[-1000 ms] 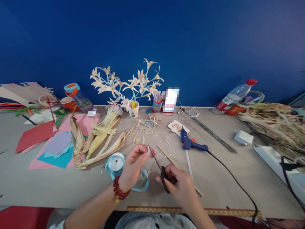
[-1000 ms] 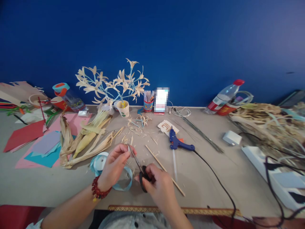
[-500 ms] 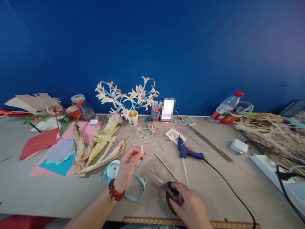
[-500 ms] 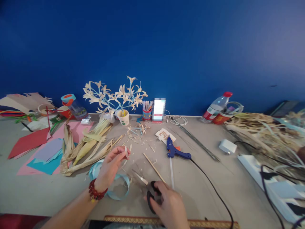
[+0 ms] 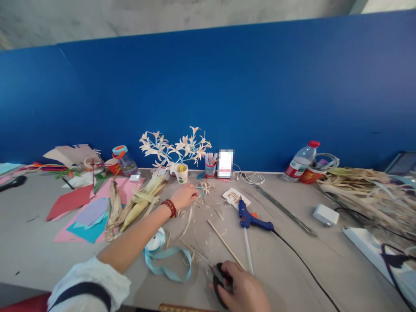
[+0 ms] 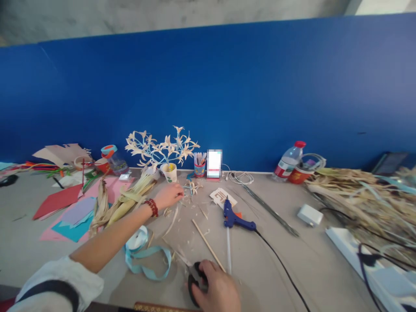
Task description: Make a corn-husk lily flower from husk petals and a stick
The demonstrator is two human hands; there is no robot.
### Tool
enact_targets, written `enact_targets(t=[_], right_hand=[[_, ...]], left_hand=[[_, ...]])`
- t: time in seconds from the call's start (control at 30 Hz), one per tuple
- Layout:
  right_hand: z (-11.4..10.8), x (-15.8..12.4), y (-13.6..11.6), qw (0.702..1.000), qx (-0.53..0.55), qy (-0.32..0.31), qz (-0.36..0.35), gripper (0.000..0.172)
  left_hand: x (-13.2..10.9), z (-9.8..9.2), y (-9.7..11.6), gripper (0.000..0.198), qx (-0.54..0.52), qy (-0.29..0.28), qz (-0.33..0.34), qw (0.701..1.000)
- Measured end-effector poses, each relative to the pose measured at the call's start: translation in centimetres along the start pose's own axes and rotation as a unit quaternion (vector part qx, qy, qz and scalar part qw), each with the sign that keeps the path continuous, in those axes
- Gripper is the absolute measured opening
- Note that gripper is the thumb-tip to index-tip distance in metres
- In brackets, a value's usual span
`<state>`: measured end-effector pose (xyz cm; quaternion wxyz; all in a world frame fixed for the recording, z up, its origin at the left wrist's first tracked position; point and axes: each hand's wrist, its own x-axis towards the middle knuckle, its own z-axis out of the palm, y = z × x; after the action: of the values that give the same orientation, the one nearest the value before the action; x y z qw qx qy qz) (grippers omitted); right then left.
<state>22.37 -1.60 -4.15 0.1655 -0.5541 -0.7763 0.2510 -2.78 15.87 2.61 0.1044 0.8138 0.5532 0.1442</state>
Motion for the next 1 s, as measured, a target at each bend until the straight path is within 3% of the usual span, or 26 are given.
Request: enact_targets(t=[0.1, 0.23, 0.33, 0.47, 0.67, 0.87, 1.0], right_hand=[[0.8, -0.3, 0.3, 1.000, -0.009, 0.023, 0.003, 0.016], [1.4, -0.3, 0.4, 0.999, -0.002, 0.048, 0.017, 0.022], [1.0, -0.3, 0.1, 0.998, 0.005, 0.054, 0.018, 0.022], [0.2, -0.3, -0.2, 1.000, -0.002, 0.022, 0.017, 0.018], [-0.5, -0.5, -0.9, 0.997, -0.073, 0.006, -0.005, 0.016], [-1.3, -0.4, -2.1, 0.991, -0.131, -0.016, -0.012, 0.010], [-1.5, 0.1, -2.7, 0.986, -0.161, -0.036, 0.000, 0.015]], left_hand=[[2.1, 0.8, -0.8, 0.013, 0.029, -0.018, 0.018, 0.999], [2.3, 0.9, -1.1, 0.017, 0.042, -0.026, 0.030, 0.998], [0.7, 0.2, -1.1, 0.026, 0.036, -0.009, 0.019, 0.999], [-3.6, -0.5, -0.9, 0.026, 0.016, -0.008, -0.004, 1.000], [-9.4, 0.9, 0.5, 0.021, 0.027, -0.048, -0.042, 0.998], [-9.8, 2.9, 1.5, 0.013, 0.026, -0.029, -0.058, 0.998], [-10.0, 2.8, 1.4, 0.015, -0.007, -0.015, -0.051, 0.999]])
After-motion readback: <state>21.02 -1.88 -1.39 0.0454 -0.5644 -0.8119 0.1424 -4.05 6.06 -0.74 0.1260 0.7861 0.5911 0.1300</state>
